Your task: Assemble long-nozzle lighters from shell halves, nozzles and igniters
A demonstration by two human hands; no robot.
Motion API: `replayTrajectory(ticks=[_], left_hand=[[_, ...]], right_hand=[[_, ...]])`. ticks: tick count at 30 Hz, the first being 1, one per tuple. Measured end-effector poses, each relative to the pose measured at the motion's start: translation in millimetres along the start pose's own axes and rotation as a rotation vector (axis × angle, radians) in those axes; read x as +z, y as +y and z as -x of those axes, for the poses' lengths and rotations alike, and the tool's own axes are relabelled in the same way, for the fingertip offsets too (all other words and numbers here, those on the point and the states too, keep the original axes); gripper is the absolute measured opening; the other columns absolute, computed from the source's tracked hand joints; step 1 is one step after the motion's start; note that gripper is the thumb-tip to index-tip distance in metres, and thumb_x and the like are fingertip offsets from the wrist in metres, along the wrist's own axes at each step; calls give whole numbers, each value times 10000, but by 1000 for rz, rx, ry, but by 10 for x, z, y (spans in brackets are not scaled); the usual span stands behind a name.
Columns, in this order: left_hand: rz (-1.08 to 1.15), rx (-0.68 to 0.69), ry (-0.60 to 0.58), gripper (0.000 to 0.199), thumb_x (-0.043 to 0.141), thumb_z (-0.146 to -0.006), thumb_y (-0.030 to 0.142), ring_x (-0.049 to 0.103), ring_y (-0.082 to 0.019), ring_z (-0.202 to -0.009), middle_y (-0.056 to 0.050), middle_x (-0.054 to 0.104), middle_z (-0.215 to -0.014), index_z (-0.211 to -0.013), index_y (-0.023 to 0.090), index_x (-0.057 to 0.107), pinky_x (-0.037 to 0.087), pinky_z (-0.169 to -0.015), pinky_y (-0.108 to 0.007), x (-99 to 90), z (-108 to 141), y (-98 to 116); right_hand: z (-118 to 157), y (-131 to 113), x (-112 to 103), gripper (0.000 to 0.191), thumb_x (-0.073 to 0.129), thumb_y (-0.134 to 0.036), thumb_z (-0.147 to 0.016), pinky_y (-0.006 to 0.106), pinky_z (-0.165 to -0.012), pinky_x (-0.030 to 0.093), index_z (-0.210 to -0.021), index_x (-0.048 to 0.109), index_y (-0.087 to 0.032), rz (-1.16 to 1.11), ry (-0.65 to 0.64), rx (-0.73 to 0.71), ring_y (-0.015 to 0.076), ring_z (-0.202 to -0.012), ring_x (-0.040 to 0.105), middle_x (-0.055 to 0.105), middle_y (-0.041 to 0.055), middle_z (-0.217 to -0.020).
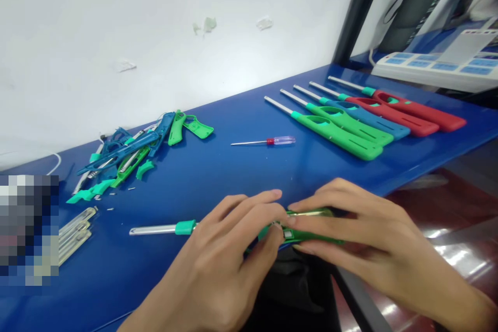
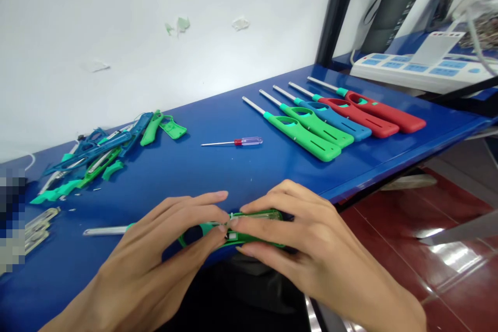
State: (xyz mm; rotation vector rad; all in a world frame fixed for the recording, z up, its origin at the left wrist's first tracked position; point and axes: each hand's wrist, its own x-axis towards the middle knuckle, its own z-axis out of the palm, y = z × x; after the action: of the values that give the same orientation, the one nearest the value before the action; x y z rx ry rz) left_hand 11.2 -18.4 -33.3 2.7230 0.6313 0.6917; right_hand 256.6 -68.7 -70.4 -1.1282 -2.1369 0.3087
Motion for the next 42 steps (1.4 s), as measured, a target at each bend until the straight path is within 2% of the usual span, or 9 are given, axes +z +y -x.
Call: replayTrajectory(ticks=[3, 6, 8, 11, 17, 23, 29, 35, 42], left_hand=[[20, -10, -2, 206, 517, -1054, 76, 563, -72, -1341, 38, 718, -1125, -1098, 208, 668, 359, -1147, -158, 7, -27, -3], [-24, 3, 21, 216, 564, -1035, 79, 533, -97, -1370, 39, 702, -1123, -1126, 235, 681, 323, -1195, -205, 4, 14, -24], [-86, -27, 76, 268, 608, -1012, 92, 531, -125, -1369, 25, 680, -1204, -1211, 260, 672, 338, -1202, -250, -43, 85, -39], [-179, -164, 140, 332, 629, -1007, 165, 559, -139, -1322, 16, 615, -1359, -1306, 308, 643, 402, -1144, -246, -191, 238, -75], [-196, -360, 5, 260, 612, -1028, 285, 638, -140, -1146, 32, 609, -1324, -1270, 370, 659, 486, -994, -240, -437, 507, -241], [-16, -379, 13, 230, 571, -1054, 189, 654, -82, -954, 53, 651, -1137, -1099, 359, 720, 501, -830, -193, -377, 504, -306], [34, -386, 73, 193, 600, -1033, 159, 647, -76, -889, 47, 649, -1041, -977, 298, 720, 498, -804, -200, -336, 461, -273], [14, -452, 39, 188, 581, -1047, 187, 634, -79, -865, 58, 636, -1054, -950, 305, 692, 479, -787, -215, -322, 458, -262], [-18, -462, 75, 183, 593, -1032, 176, 660, -104, -900, 48, 674, -1071, -941, 293, 700, 486, -798, -233, -277, 467, -237]], right_hand=[[0, -11, -1, 310, 673, -287, -1005, 256, -859, 562, -1309, 661, -349, 12, 8, -2, 135, -1082, 617, 721, -43, -1191], [0, -15, 1, 278, 659, -277, -1010, 257, -862, 572, -1279, 680, -345, 14, 22, -6, 141, -1084, 632, 720, -34, -1183], [9, -6, 5, 292, 658, -272, -1008, 262, -871, 578, -1288, 679, -352, 4, 21, 1, 149, -1092, 641, 718, -27, -1187], [38, 20, 15, 335, 670, -273, -997, 277, -883, 582, -1320, 667, -365, 11, 19, 2, 163, -1109, 647, 710, -19, -1214], [115, 46, 54, 356, 673, -265, -987, 304, -903, 598, -1323, 681, -384, 7, 55, -5, 182, -1138, 648, 688, -9, -1261], [154, 75, 91, 378, 689, -254, -968, 345, -850, 643, -1327, 697, -372, 11, 96, -4, 235, -1154, 654, 703, 8, -1264], [178, 121, 98, 399, 666, -265, -979, 368, -845, 655, -1362, 683, -375, 23, 60, 6, 258, -1160, 652, 716, 5, -1282], [212, 149, 94, 415, 676, -252, -975, 352, -853, 657, -1372, 674, -372, 38, 45, 0, 246, -1177, 639, 708, -5, -1294], [197, 160, 106, 389, 648, -291, -988, 368, -837, 667, -1360, 682, -398, 51, 50, 14, 255, -1138, 677, 721, 7, -1258]])
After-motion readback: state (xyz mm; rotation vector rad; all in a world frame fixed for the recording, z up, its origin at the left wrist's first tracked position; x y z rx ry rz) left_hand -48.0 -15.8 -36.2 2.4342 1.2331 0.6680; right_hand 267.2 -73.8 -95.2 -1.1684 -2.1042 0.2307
